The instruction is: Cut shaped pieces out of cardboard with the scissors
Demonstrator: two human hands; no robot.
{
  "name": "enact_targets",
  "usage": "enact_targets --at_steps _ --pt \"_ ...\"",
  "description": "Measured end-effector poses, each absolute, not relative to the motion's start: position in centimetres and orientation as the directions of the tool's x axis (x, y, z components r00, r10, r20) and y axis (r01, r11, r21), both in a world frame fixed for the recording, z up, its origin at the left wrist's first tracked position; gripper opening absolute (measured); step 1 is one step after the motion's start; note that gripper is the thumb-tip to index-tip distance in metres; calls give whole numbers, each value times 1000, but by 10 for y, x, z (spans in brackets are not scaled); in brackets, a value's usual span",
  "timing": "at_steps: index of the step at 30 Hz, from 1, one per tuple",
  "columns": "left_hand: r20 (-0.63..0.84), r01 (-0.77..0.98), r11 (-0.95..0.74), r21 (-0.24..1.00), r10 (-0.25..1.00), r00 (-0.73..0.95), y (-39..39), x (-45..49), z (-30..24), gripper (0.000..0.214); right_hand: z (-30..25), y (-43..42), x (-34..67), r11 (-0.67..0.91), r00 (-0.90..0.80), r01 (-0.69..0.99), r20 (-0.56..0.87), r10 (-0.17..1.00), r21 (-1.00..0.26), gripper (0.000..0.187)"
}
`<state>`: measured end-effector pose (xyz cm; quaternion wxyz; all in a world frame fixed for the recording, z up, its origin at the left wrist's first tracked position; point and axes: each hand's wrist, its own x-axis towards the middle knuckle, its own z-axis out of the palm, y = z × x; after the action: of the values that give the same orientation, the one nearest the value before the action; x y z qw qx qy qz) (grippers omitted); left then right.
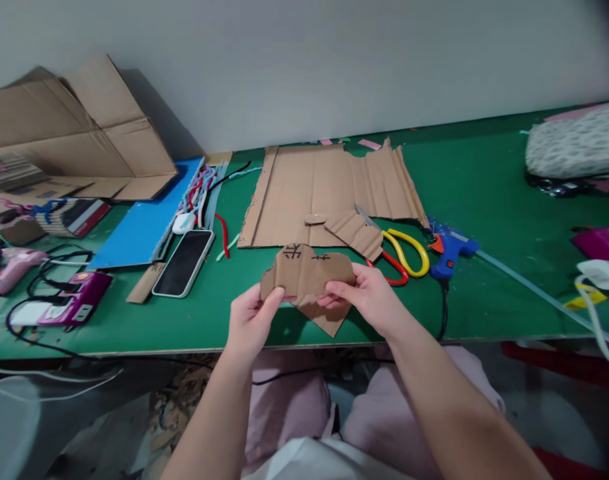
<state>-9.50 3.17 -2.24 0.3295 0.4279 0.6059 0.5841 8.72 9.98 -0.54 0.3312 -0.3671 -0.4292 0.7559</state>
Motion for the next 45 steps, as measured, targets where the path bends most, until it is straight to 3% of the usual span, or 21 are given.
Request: enact_targets --at_steps 5,8,13,18,22,26,31,33,38,45 --pt "81 -27 -125 992 776 -625 40 -84 -27 22 -13 101 88 -368 -612 -127 -219 760 -921 26" --pt "117 14 -150 989 711 -693 42 -82 -28 17 -14 102 89 -384 -618 -101 -245 747 -918 15" --pt "173 79 -172 982 651 -739 47 -79 -24 19 -13 100 86 -435 -577 -118 -295 762 -893 20" --pt "69 -2 -90 996 775 -629 47 -77 -19 26 -15 100 86 -318 -576 -138 -185 797 -938 23" --pt "39 24 -31 999 853 -520 45 -75 -17 28 -12 99 83 -317 -478 -169 -204 854 -933 20" --pt "144 180 -53 982 828 -542 44 -73 -15 21 -11 97 81 -256 -470 -155 -157 869 -954 21" --pt "207 410 -12 912 876 -436 44 -72 -8 14 -14 99 85 -72 -383 5 -68 921 -997 22" --pt "153 338 5 941 886 -438 45 -71 -9 17 -15 99 85 -54 -341 42 -65 938 -998 19" --pt "0 -73 -35 997 902 -432 50 -65 -17 31 -18 96 82 -95 -309 -31 -81 948 -995 23" --pt "32 154 23 988 937 -349 51 -64 -13 19 -14 99 84 -49 -411 3 -46 910 -999 13"
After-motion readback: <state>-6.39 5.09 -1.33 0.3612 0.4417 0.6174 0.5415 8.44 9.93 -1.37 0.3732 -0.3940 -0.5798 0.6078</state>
